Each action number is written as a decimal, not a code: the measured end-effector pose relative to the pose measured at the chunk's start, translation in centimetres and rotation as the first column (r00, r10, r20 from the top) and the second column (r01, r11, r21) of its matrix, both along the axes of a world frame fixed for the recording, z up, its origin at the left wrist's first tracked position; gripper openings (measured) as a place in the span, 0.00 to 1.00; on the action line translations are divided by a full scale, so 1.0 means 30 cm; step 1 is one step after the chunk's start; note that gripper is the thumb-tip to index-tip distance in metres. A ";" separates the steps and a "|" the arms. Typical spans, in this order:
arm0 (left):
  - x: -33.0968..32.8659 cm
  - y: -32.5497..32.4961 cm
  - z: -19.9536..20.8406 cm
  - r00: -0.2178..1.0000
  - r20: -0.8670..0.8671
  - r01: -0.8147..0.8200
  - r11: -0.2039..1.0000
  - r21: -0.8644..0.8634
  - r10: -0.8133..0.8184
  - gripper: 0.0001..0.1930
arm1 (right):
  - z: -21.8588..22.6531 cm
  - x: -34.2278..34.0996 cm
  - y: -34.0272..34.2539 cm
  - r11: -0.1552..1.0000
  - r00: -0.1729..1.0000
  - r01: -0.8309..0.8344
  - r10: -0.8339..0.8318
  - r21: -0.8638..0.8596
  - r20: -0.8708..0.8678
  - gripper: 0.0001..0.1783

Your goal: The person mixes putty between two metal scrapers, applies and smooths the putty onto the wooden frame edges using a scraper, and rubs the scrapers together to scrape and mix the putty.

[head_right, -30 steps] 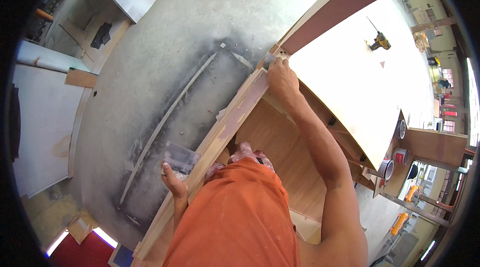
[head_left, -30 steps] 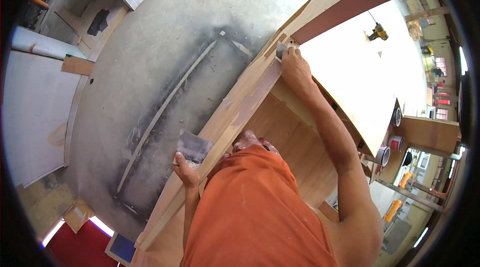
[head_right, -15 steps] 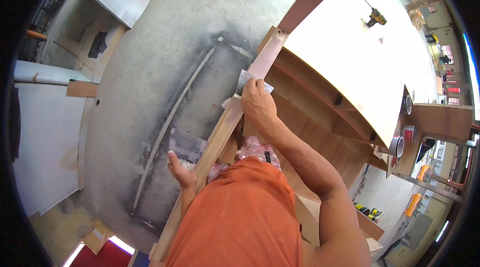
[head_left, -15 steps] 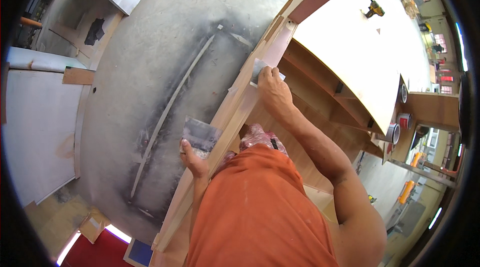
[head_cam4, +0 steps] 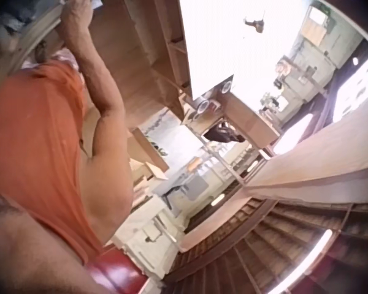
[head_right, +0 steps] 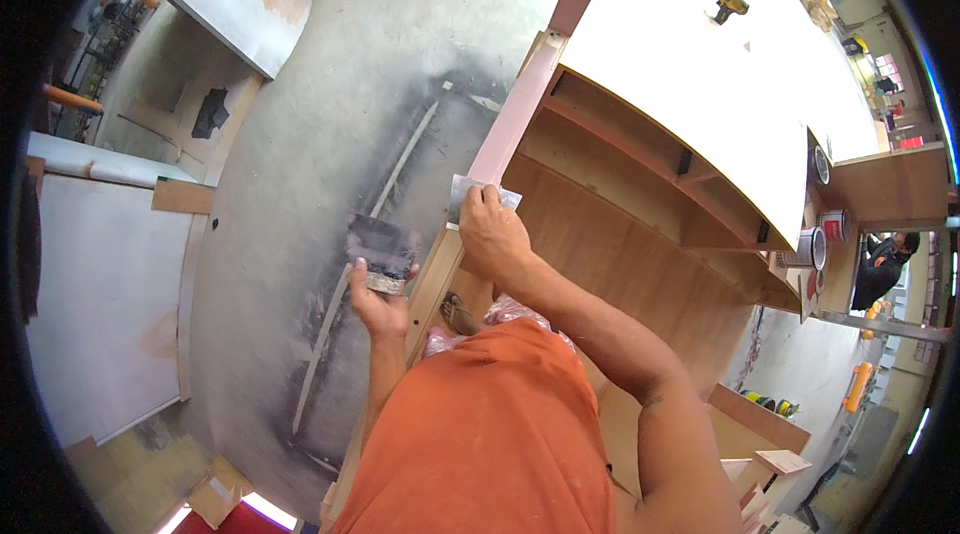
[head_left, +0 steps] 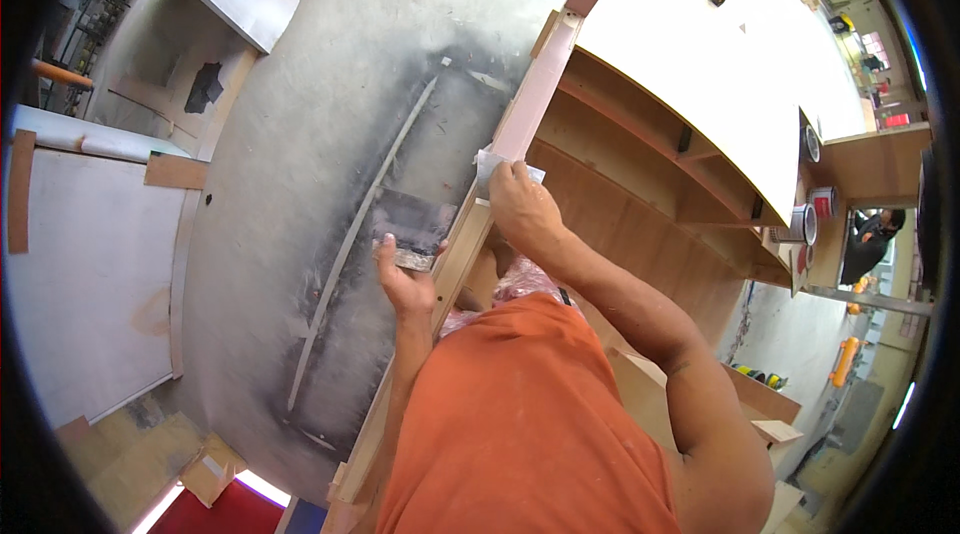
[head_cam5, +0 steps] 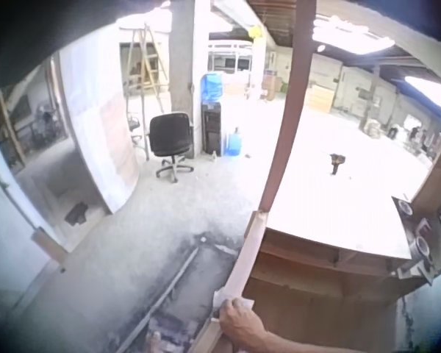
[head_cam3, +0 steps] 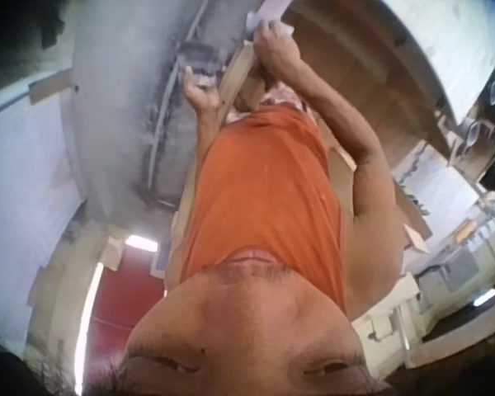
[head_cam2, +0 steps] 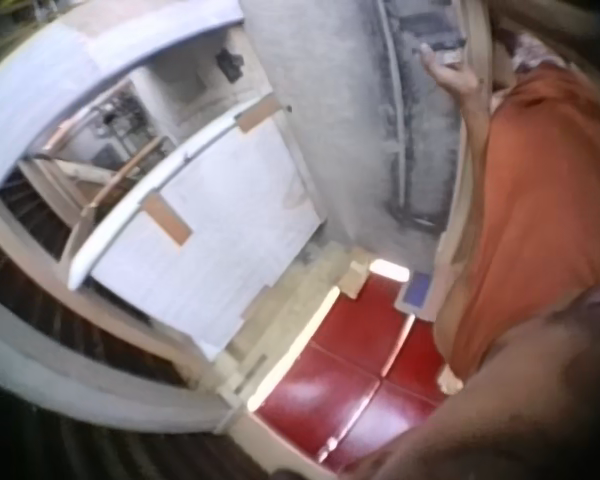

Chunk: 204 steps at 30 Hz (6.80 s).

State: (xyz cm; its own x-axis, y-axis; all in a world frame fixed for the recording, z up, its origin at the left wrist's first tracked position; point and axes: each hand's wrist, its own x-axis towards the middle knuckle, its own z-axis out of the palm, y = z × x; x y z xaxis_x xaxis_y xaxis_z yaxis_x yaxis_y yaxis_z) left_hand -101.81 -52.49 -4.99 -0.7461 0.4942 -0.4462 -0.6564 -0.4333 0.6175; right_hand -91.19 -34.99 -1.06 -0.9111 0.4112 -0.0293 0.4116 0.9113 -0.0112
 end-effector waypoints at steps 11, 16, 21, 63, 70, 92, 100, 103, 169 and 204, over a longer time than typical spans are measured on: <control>0.143 0.043 0.248 0.759 0.312 0.341 0.758 0.556 -0.571 0.19 | 0.467 0.243 -0.216 0.775 0.656 -0.413 -0.112 -0.479 -0.746 0.32; 0.208 0.014 0.376 0.834 0.193 0.368 0.781 0.504 -0.517 0.24 | 0.388 0.278 -0.245 0.854 0.693 -0.294 -0.119 -0.429 -0.712 0.41; 0.238 -0.023 0.463 0.854 0.069 0.442 0.789 0.427 -0.515 0.24 | 0.447 0.347 -0.289 0.939 0.544 -0.212 -0.117 -0.271 -0.831 0.34; 0.416 0.317 0.365 0.430 -0.760 0.711 0.702 -0.049 -0.488 0.44 | 0.346 0.728 -0.227 -0.046 0.000 -0.820 -0.997 -0.571 0.080 0.16; 0.464 0.325 0.326 0.181 -0.861 0.783 0.599 -0.166 -0.475 0.37 | 0.324 0.796 -0.218 -0.042 0.021 -0.869 -0.999 -0.492 0.049 0.16; 0.894 0.230 0.268 0.012 -0.973 0.840 0.531 -0.114 -0.229 0.34 | 0.231 1.196 -0.429 -0.027 -0.052 -0.917 -0.981 -0.399 0.185 0.15; 1.292 0.357 0.263 0.065 -0.952 0.857 0.506 -0.100 -0.298 0.36 | 0.212 1.586 -0.338 0.125 -0.217 -0.931 -0.945 -0.343 0.244 0.12; 1.557 0.431 0.284 0.001 -0.940 0.841 0.508 -0.184 -0.341 0.32 | 0.193 1.849 -0.292 0.213 -0.300 -0.916 -0.926 -0.342 0.227 0.12; 4.732 1.230 0.372 0.074 0.105 0.942 0.104 0.320 -0.992 0.23 | 0.022 5.137 0.436 0.621 -0.771 -0.578 -0.628 -0.528 0.105 0.18; 4.772 1.189 0.407 -0.569 0.263 0.405 0.012 0.914 -0.779 0.10 | 0.276 5.000 0.539 0.466 -0.403 -0.713 -0.884 -0.523 -0.239 0.23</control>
State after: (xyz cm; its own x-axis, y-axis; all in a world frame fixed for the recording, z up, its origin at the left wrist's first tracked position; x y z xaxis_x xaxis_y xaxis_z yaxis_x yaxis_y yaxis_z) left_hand 41.35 -16.81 7.23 0.9442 0.3074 0.1182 -0.2435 0.8932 -0.3780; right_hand 58.81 -18.82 7.22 0.0568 0.9980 0.0264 -0.8223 0.0618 -0.5658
